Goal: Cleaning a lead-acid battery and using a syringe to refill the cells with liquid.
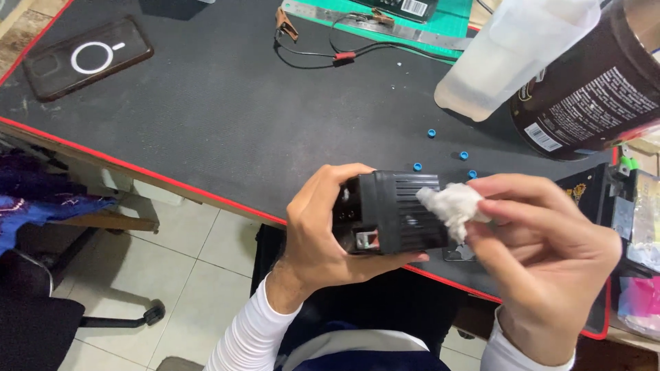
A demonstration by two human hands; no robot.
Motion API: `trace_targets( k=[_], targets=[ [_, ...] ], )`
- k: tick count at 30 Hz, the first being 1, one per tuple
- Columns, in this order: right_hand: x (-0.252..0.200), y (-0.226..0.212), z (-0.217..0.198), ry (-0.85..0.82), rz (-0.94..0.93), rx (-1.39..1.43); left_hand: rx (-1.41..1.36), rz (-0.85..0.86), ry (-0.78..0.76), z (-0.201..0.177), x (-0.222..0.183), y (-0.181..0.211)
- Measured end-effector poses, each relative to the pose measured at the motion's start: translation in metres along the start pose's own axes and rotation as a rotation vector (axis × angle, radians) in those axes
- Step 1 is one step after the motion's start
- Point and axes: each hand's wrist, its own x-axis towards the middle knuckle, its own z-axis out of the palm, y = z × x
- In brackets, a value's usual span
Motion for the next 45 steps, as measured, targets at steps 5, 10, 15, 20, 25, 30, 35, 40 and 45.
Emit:
trace_targets(
  k=[5,10,15,20,25,30,35,40,45],
  targets=[
    [0.004,-0.019,0.015,-0.197,-0.197,-0.052,0.001,-0.026,-0.026,0.004,-0.006,-0.008],
    [0.008,-0.03,0.026,-0.269,-0.527,-0.27,0.008,-0.046,-0.051,0.005,-0.009,-0.012],
    [0.006,-0.024,0.024,-0.231,-0.559,-0.351,-0.025,-0.081,-0.04,0.002,-0.007,-0.011],
    [-0.001,-0.007,0.013,-0.148,-0.507,-0.363,-0.001,-0.067,-0.046,-0.001,0.001,-0.003],
    [-0.005,0.008,-0.007,-0.118,-0.383,-0.457,0.008,-0.067,-0.098,-0.005,0.001,-0.004],
    [-0.008,0.02,-0.014,0.002,-0.138,-0.272,-0.12,-0.128,-0.26,-0.015,0.0,-0.008],
    [-0.022,0.032,-0.02,0.216,0.059,-0.103,0.016,0.012,-0.252,-0.01,-0.007,0.004],
    [-0.029,0.022,-0.018,0.191,-0.021,-0.03,0.112,0.08,-0.173,0.003,-0.011,0.013],
    [-0.025,0.015,-0.004,0.192,0.226,0.234,0.098,0.093,-0.17,0.011,-0.011,0.009]
  ],
)
